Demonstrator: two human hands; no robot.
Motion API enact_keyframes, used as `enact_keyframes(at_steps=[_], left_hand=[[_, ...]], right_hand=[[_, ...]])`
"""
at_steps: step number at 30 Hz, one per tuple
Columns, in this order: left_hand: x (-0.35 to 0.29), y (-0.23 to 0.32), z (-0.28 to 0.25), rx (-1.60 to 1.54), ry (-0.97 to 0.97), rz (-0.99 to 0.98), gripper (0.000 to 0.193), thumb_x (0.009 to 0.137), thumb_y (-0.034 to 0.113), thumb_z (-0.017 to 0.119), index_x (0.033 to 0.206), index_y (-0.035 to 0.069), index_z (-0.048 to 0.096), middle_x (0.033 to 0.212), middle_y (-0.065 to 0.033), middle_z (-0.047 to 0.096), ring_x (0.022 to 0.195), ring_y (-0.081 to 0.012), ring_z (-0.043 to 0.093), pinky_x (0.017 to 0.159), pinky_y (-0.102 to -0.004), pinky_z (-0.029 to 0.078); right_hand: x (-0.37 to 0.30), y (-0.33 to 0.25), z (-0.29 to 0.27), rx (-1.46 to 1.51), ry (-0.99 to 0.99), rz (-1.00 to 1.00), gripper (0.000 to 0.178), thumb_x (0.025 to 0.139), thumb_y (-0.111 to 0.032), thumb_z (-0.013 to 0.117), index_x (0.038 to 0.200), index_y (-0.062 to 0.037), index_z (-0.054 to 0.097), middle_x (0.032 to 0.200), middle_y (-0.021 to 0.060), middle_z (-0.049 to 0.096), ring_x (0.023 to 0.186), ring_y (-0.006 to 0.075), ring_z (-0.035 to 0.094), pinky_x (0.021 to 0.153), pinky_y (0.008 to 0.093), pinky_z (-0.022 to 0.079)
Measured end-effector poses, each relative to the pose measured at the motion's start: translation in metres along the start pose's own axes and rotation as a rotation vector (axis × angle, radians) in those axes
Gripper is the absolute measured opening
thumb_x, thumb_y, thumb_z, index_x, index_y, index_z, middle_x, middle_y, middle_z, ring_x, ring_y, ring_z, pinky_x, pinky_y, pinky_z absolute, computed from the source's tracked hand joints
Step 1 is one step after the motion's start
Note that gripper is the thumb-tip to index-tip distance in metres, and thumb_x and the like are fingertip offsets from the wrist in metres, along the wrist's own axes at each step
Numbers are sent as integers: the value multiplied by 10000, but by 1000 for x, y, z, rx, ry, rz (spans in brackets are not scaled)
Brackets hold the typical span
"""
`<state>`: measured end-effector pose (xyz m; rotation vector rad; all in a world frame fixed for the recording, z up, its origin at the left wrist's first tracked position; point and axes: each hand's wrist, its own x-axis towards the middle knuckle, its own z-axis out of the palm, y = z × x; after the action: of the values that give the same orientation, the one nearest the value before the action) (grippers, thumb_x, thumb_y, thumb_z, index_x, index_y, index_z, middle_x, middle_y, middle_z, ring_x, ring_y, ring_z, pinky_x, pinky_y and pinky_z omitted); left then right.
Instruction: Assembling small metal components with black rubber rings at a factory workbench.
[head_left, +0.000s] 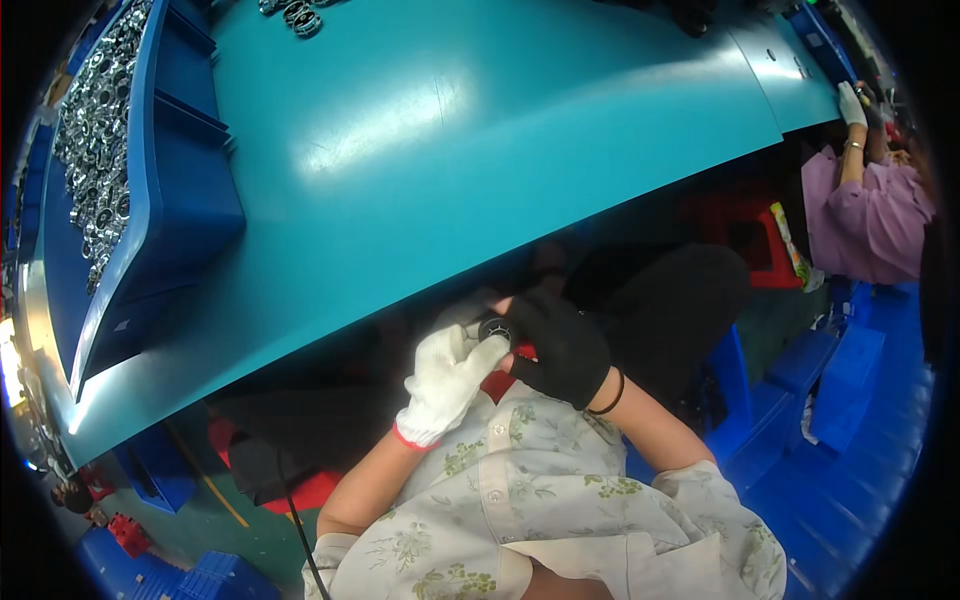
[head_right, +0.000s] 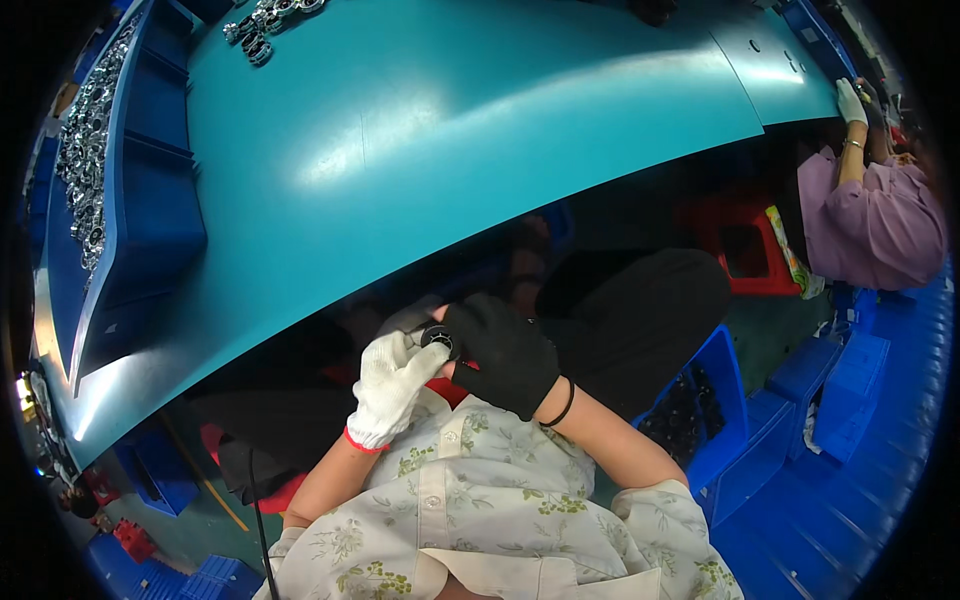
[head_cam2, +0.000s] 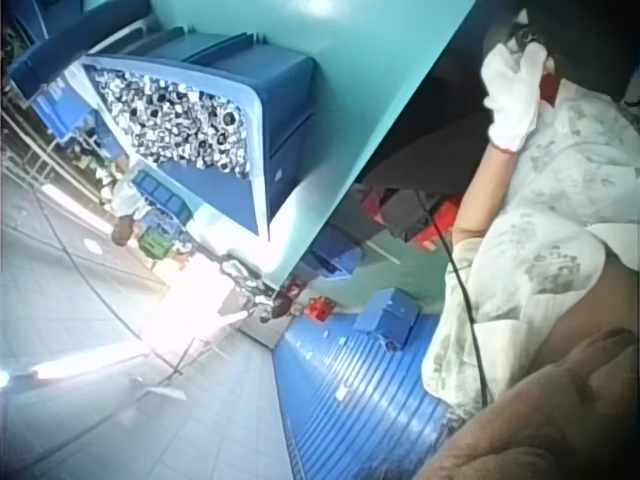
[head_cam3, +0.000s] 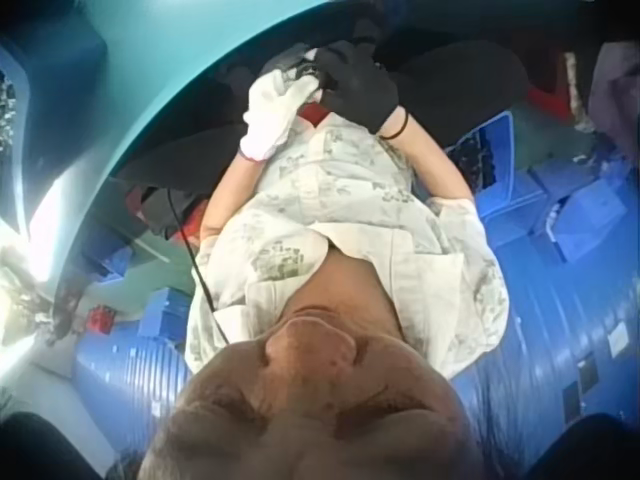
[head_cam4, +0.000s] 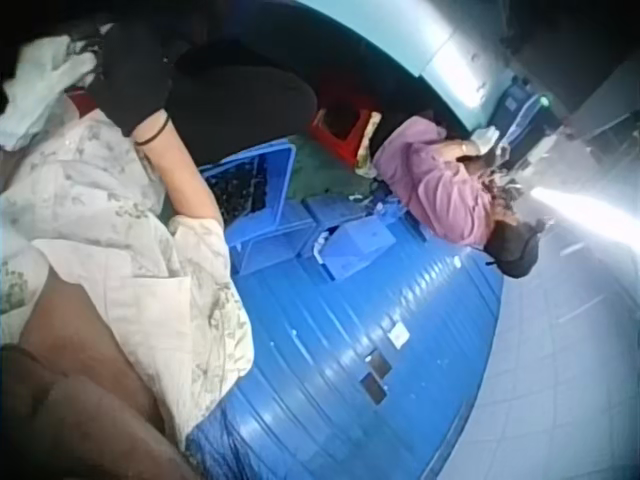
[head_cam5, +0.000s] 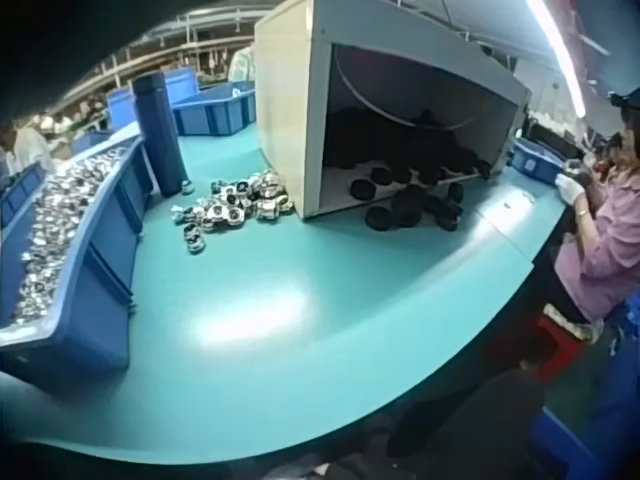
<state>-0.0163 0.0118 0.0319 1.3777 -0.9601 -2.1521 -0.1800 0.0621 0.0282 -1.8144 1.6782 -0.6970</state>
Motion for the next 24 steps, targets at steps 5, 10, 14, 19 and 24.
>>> enact_keyframes(at_steps=[5,10,14,19,24], left_hand=[[5,-17,1,96,14,90,150,813,52,647,716,-59,618,680,-72,645,598,-87,546,535,-238,423],[10,-28,-4,382,38,232,148,793,104,650,715,-21,652,661,-75,632,570,-109,529,547,-271,426],[14,-26,-7,338,-41,96,185,811,145,644,722,-16,667,663,-63,642,601,-108,555,592,-262,446],[11,-22,-16,66,-157,-13,171,855,96,618,935,-54,640,844,-85,675,714,-125,621,686,-228,483],[6,-20,-27,-157,-252,-112,335,867,31,596,1168,-99,529,1076,-154,644,871,-163,654,753,-243,512]], right_hand=[[-2,9,12,-25,29,-105,462,660,-154,728,1098,-93,595,934,80,600,854,271,605,729,376,495],[-6,11,22,-115,65,-121,452,659,-131,723,1093,-95,602,956,81,614,864,264,615,747,371,508],[-8,10,21,-72,76,-109,457,653,-115,705,1100,-85,612,913,75,623,815,256,619,689,353,510],[-7,11,8,59,-102,-70,454,700,-145,736,1129,-76,604,886,81,623,811,263,627,702,351,513],[-16,19,8,277,-35,83,488,722,-192,773,1156,-61,594,955,103,649,832,244,650,719,332,513]])
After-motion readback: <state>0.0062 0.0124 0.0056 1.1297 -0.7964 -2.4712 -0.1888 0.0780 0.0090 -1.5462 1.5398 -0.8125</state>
